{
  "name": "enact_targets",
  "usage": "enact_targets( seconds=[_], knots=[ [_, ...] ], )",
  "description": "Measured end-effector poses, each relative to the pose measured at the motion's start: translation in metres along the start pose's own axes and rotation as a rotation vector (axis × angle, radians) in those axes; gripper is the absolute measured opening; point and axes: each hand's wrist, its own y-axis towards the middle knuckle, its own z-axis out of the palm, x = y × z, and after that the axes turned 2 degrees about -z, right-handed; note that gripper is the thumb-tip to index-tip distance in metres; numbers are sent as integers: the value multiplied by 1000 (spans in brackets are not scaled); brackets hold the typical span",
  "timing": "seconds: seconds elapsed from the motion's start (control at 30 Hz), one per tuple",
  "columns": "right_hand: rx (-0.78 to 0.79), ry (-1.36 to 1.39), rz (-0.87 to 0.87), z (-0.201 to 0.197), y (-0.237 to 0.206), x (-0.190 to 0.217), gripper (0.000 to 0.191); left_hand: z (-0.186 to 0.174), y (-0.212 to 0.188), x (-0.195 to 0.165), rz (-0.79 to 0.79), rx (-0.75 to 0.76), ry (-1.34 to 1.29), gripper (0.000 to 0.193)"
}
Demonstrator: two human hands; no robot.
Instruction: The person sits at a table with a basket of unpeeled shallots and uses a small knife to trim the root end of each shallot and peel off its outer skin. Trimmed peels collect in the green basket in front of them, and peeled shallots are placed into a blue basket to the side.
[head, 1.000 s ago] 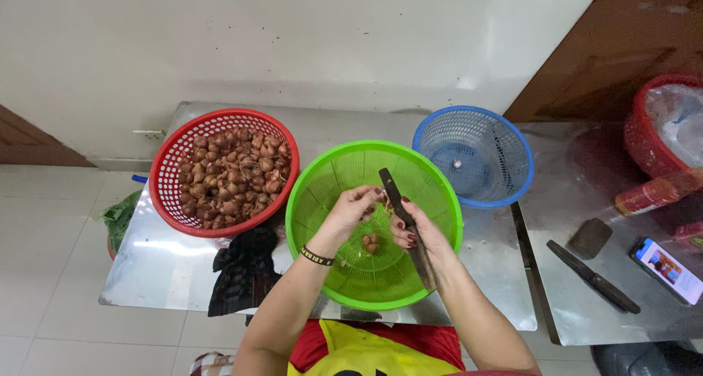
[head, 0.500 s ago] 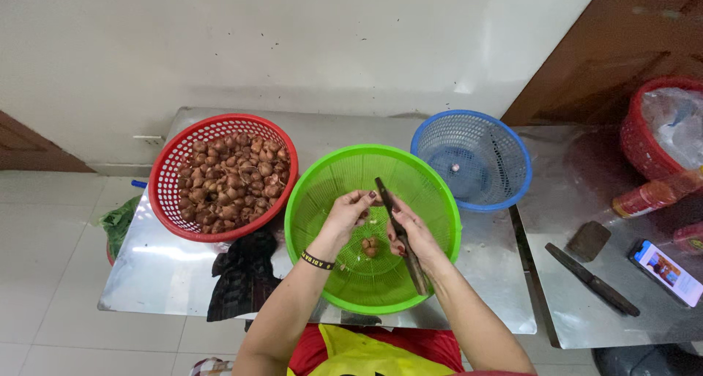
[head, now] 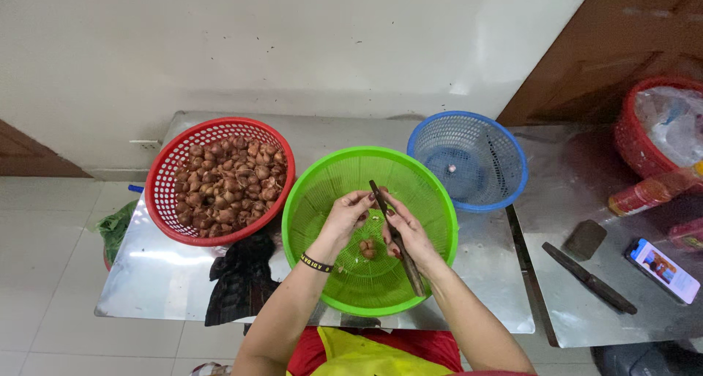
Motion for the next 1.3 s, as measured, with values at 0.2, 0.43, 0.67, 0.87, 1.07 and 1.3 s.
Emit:
enact_targets(
  seconds=[0.2,0.43,0.67,0.87,1.07,1.3],
  knots=[
    [-15,53,-30,2,11,0,43,3,4,7,43,73,-57,16],
    [-23,-28,-106,-5,10,-15,48,2,7,2,-10,-5,-148,17],
    [-55,-139,-72,-14,17,-31,51,1,9,1,0,-66,-49,14],
    [-102,-205,-92,-17,27,-36,49,-2,11,3,5,-90,-33,13],
    [-25,112,78,-20,12,-12,49,-6,10,3,-17,-41,-48,15],
    [-24,27,53,-12,7,-9,52,-2,4,-2,30,-32,8,21]
  ],
)
